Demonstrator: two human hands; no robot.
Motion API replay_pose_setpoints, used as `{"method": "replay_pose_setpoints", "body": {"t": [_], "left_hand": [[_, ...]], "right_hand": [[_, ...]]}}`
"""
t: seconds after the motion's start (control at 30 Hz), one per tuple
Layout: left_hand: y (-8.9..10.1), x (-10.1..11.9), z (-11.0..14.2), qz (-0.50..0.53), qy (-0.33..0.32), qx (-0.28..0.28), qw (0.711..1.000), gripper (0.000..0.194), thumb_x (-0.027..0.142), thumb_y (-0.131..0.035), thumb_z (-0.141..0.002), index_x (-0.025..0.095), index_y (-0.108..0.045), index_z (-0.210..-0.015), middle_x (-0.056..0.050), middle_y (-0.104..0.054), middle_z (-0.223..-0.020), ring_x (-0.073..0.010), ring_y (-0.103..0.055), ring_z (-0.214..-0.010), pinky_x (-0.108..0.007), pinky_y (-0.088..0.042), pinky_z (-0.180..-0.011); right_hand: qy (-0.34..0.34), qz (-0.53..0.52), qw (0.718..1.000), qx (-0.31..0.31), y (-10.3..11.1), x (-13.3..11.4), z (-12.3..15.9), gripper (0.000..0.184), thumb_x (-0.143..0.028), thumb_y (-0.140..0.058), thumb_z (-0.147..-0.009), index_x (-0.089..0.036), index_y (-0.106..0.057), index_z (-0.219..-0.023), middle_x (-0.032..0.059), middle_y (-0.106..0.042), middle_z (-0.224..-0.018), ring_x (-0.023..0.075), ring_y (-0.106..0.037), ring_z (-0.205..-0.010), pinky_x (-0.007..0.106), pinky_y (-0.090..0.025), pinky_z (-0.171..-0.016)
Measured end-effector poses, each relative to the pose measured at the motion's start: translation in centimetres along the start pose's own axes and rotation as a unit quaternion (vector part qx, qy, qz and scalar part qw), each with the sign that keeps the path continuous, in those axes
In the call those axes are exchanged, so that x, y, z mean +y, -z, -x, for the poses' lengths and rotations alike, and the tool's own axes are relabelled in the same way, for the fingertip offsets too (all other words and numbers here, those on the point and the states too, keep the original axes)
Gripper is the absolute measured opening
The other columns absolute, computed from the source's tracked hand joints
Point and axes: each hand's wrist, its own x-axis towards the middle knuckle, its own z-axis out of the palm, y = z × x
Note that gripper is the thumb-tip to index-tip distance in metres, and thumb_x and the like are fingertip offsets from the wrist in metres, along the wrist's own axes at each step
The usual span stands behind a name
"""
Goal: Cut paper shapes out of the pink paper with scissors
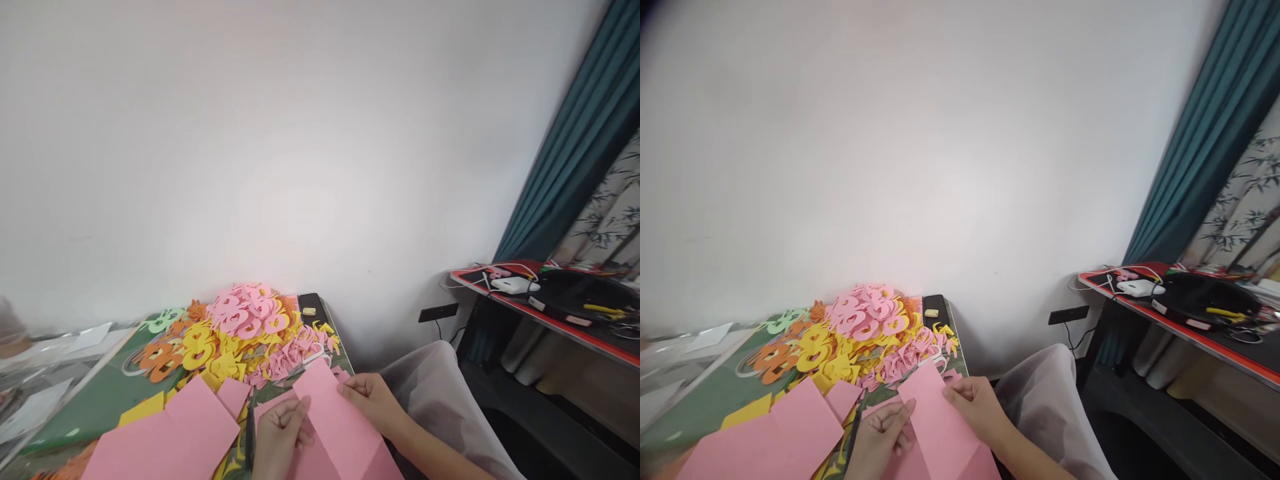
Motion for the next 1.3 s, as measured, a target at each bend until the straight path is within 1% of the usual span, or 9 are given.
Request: {"method": "replay_pose_setpoints", "body": {"t": [0.13,0.33,0.5,0.6,0.7,0.8,0.97,1.13,1.3], "left_hand": [[0.2,0.1,-0.2,0.009,-0.002,0.040,0.999,0.037,0.051,-0.067,-0.053,0.015,-0.055,-0.050,0.003,-0.051,-0.036,-0.0097,-0.047,-0.035,-0.018,-0.031,-0.038],[-1.1,-0.2,0.6,0.018,0.026,-0.042,0.999,0.039,0.047,-0.068,-0.052,0.015,-0.050,-0.042,0.003,-0.049,-0.038,-0.0076,-0.041,-0.039,-0.018,-0.032,-0.042],[-0.9,0.0,0.5,0.064,0.003,-0.006,0.998,0.039,0.044,-0.069,-0.052,0.015,-0.046,-0.041,0.006,-0.041,-0.037,-0.0052,-0.034,-0.040,-0.017,-0.029,-0.041],[-1.0,0.3,0.5,0.091,0.012,0.008,0.996,0.039,0.044,-0.071,-0.051,0.015,-0.047,-0.041,0.007,-0.039,-0.036,-0.0049,-0.035,-0.038,-0.017,-0.030,-0.041],[-1.7,0.1,0.9,0.098,0.050,-0.041,0.993,0.037,0.044,-0.072,-0.050,0.014,-0.052,-0.044,0.006,-0.045,-0.036,-0.0059,-0.041,-0.038,-0.017,-0.033,-0.042],[-2.1,-0.6,1.3,0.078,0.086,-0.077,0.990,0.037,0.046,-0.072,-0.048,0.012,-0.059,-0.053,-0.001,-0.058,-0.044,-0.0112,-0.053,-0.044,-0.020,-0.039,-0.046],[-1.7,-1.0,1.2,0.085,0.102,-0.077,0.988,0.035,0.044,-0.072,-0.051,0.011,-0.063,-0.060,-0.009,-0.067,-0.058,-0.0177,-0.063,-0.062,-0.021,-0.045,-0.056],[-1.4,-1.3,0.9,0.094,0.106,-0.090,0.986,0.035,0.044,-0.071,-0.053,0.010,-0.061,-0.056,-0.009,-0.067,-0.058,-0.0151,-0.062,-0.054,-0.020,-0.045,-0.052],[-1.6,-1.6,0.6,0.120,0.135,-0.105,0.978,0.036,0.047,-0.068,-0.056,0.013,-0.056,-0.052,-0.010,-0.068,-0.062,-0.0183,-0.064,-0.061,-0.023,-0.046,-0.057]], "right_hand": [[-0.009,-0.009,1.000,-0.027,0.1,0.4,-0.1,0.043,-0.053,-0.062,-0.058,-0.010,-0.058,-0.054,-0.0041,-0.045,-0.044,0.0045,-0.033,-0.040,0.019,-0.021,-0.041],[0.026,-0.038,0.999,0.015,-0.2,0.0,0.0,0.042,-0.052,-0.061,-0.061,-0.010,-0.060,-0.057,-0.0036,-0.050,-0.045,0.0053,-0.038,-0.041,0.018,-0.027,-0.041],[-0.036,-0.054,0.997,-0.028,-0.3,0.0,-0.1,0.047,-0.055,-0.061,-0.058,-0.009,-0.063,-0.064,0.0042,-0.061,-0.053,0.0123,-0.054,-0.044,0.022,-0.040,-0.044],[-0.022,-0.056,0.998,-0.028,-0.3,0.1,-0.1,0.046,-0.055,-0.062,-0.058,-0.009,-0.062,-0.060,0.0059,-0.062,-0.053,0.0135,-0.056,-0.043,0.023,-0.043,-0.044],[0.009,-0.053,0.998,-0.009,-0.5,-0.1,0.1,0.042,-0.053,-0.062,-0.060,-0.010,-0.062,-0.059,0.0040,-0.062,-0.051,0.0120,-0.055,-0.043,0.023,-0.044,-0.045],[0.014,-0.048,0.999,0.013,-0.5,-0.2,0.2,0.039,-0.050,-0.061,-0.063,-0.011,-0.062,-0.060,0.0019,-0.060,-0.049,0.0107,-0.053,-0.042,0.023,-0.044,-0.046],[-0.005,-0.070,0.997,0.015,-0.5,-0.6,0.2,0.043,-0.054,-0.060,-0.060,-0.011,-0.059,-0.059,0.0037,-0.062,-0.052,0.0153,-0.059,-0.050,0.026,-0.046,-0.049],[0.035,-0.035,0.998,0.038,-0.6,-0.9,0.7,0.040,-0.052,-0.057,-0.065,-0.012,-0.059,-0.060,0.0051,-0.064,-0.054,0.0147,-0.058,-0.051,0.025,-0.045,-0.051],[0.053,0.022,0.996,0.069,-0.6,-0.6,0.8,0.043,-0.054,-0.054,-0.067,-0.012,-0.062,-0.065,0.0050,-0.063,-0.055,0.0167,-0.059,-0.055,0.024,-0.043,-0.049]]}}
